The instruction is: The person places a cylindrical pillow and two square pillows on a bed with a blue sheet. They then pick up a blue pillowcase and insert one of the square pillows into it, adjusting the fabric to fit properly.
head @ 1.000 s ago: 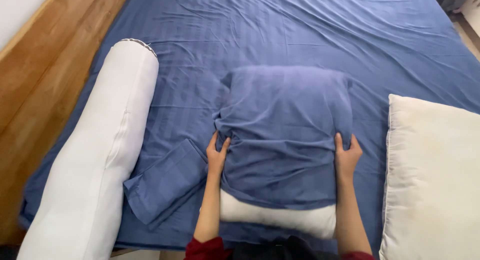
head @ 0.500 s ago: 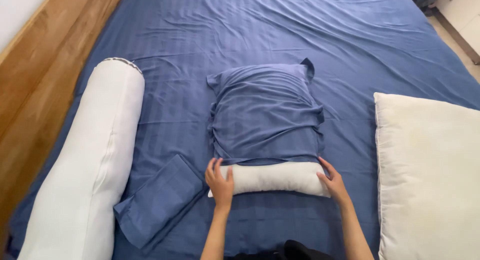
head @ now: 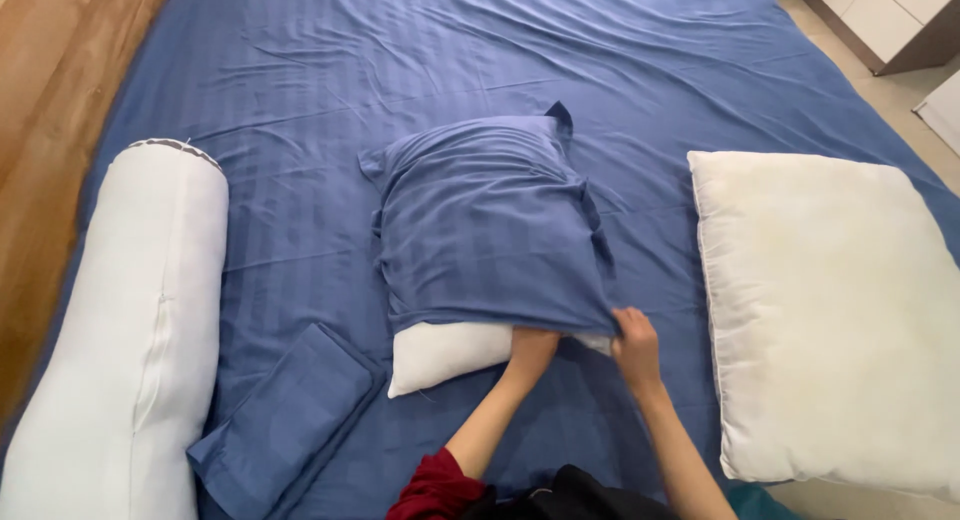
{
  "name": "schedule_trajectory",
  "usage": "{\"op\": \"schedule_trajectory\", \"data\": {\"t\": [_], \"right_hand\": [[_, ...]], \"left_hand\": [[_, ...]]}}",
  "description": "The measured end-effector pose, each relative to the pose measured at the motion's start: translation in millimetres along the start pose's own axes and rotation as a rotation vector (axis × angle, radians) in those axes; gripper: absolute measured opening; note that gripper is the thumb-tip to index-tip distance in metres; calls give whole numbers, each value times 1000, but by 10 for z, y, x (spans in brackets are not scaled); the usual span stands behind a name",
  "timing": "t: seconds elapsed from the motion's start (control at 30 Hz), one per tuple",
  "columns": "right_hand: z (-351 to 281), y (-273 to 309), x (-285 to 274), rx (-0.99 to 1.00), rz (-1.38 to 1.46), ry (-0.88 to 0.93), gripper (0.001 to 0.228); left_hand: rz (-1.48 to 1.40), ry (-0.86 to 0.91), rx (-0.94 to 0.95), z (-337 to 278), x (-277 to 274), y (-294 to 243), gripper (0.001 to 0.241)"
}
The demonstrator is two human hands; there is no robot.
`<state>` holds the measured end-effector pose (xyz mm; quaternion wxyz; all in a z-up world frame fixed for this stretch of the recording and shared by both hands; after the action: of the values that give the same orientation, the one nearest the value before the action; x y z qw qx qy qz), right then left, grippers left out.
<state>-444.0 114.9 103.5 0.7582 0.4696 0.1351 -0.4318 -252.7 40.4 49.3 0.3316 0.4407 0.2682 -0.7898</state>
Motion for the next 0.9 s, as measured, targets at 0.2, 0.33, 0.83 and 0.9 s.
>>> {"op": "schedule_trajectory", "data": {"t": [0.2,0.33,0.83,0.9], "right_hand": [[-1171,71,245,148,32,31,37],[-1233,169,225,249,55,30,37],[-55,1660,581,-223,-93,-12,50],[0,1743,881,-310,-33,73,43]], "left_hand": [[-134,7,-80,-345,1237,307,61],[-338,102,-113,-364,696,141,70],[-83,-663,-499,-787,-1482,1130,81],[-27,-618,-492,-748,-1546,1240,73]]}}
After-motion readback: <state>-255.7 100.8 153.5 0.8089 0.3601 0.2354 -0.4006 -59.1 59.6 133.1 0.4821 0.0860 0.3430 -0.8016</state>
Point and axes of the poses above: each hand's wrist, its own z-axis towards the middle knuckle, its own x-axis out of the palm, y = z × x, the point moved 1 cm from there along z, towards the middle knuckle, and after that the axes turned 5 degrees about z, right-handed, at the moved point
